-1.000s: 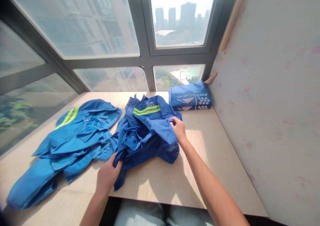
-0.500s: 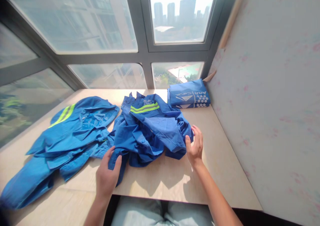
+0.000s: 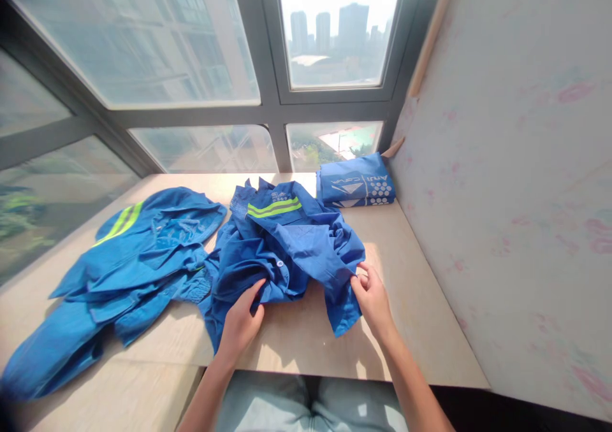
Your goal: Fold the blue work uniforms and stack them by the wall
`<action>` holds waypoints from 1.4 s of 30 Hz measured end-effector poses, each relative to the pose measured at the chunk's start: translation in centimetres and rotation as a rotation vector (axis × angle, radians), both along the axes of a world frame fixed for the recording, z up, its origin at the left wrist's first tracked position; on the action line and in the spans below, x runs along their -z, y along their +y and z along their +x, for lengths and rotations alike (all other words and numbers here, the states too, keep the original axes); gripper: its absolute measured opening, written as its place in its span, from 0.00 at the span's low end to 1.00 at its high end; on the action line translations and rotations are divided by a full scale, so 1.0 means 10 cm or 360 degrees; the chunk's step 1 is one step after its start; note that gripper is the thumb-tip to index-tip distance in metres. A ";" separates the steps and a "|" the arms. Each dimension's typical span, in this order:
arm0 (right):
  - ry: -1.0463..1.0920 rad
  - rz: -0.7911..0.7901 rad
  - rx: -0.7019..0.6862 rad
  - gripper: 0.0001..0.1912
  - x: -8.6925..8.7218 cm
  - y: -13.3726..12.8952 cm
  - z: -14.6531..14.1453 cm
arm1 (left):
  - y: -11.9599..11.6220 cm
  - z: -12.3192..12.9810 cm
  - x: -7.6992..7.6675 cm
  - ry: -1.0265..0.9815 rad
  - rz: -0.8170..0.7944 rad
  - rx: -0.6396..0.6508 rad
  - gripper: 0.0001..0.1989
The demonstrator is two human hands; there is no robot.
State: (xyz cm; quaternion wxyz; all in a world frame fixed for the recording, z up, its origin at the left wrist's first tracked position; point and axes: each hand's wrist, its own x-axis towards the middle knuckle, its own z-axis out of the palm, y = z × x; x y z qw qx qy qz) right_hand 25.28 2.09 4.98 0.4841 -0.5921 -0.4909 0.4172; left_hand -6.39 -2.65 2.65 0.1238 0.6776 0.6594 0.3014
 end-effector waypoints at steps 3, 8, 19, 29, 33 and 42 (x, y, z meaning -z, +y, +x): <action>0.0263 -0.0120 -0.0020 0.37 -0.45 -0.02 0.23 | -0.04 -0.11 -0.30 -0.0129 -0.0003 -0.0132 0.23; 0.0376 -0.0130 0.0145 0.30 -1.07 0.00 0.62 | -0.20 -0.29 -0.88 -0.0304 0.0035 -0.0175 0.26; -0.0664 0.0080 -0.0328 0.16 -0.69 0.00 0.48 | -0.34 -0.30 -0.77 -0.0133 -0.0221 0.0342 0.21; -0.1696 0.0185 -0.0463 0.15 -0.33 -0.22 0.35 | -0.31 -0.03 -0.34 0.0344 0.0137 0.0192 0.13; -0.1585 0.0437 -0.0556 0.18 -0.30 -0.22 -0.09 | -0.18 0.09 -0.44 0.0591 0.0272 -0.0023 0.15; -0.1840 0.0342 -0.0682 0.29 0.26 0.15 -0.80 | 0.35 0.13 -0.03 0.0862 -0.0059 0.0085 0.21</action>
